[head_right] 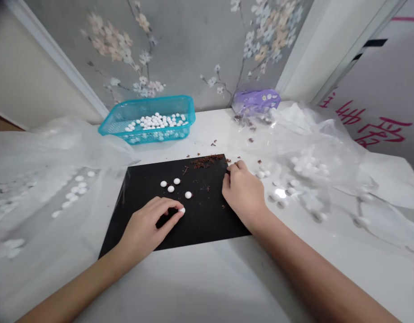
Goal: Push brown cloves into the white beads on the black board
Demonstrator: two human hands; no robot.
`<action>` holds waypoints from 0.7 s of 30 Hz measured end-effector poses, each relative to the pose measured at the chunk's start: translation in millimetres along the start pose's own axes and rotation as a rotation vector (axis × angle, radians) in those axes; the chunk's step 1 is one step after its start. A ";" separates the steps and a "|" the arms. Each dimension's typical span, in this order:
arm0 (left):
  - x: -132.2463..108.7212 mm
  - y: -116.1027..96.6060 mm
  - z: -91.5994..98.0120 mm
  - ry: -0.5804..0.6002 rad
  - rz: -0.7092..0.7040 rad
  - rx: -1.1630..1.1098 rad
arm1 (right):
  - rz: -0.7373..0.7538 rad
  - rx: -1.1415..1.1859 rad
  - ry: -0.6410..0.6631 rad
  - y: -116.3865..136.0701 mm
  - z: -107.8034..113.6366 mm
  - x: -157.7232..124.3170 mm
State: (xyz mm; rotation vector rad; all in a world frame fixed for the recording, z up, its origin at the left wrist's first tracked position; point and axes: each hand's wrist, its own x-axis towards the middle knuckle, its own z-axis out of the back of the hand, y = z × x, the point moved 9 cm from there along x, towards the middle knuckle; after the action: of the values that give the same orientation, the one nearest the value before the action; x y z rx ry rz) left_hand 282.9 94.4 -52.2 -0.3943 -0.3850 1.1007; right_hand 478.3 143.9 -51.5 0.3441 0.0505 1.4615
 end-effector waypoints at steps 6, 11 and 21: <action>-1.1 -1.1 6.5 -0.101 -0.008 0.054 | 0.059 0.052 -0.032 -0.2 -5.1 -2.7; 5.9 1.7 36.1 -0.085 0.027 0.107 | 0.127 0.138 -0.092 8.7 -1.6 -8.4; -16.0 135.7 146.1 0.180 0.813 0.617 | 0.097 0.255 -0.141 13.7 3.1 -12.5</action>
State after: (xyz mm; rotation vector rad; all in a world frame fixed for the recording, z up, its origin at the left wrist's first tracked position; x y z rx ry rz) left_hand 100.2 150.9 6.4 -0.0805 0.3210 1.8778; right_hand 464.4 132.0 -47.2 0.6648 0.1087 1.5260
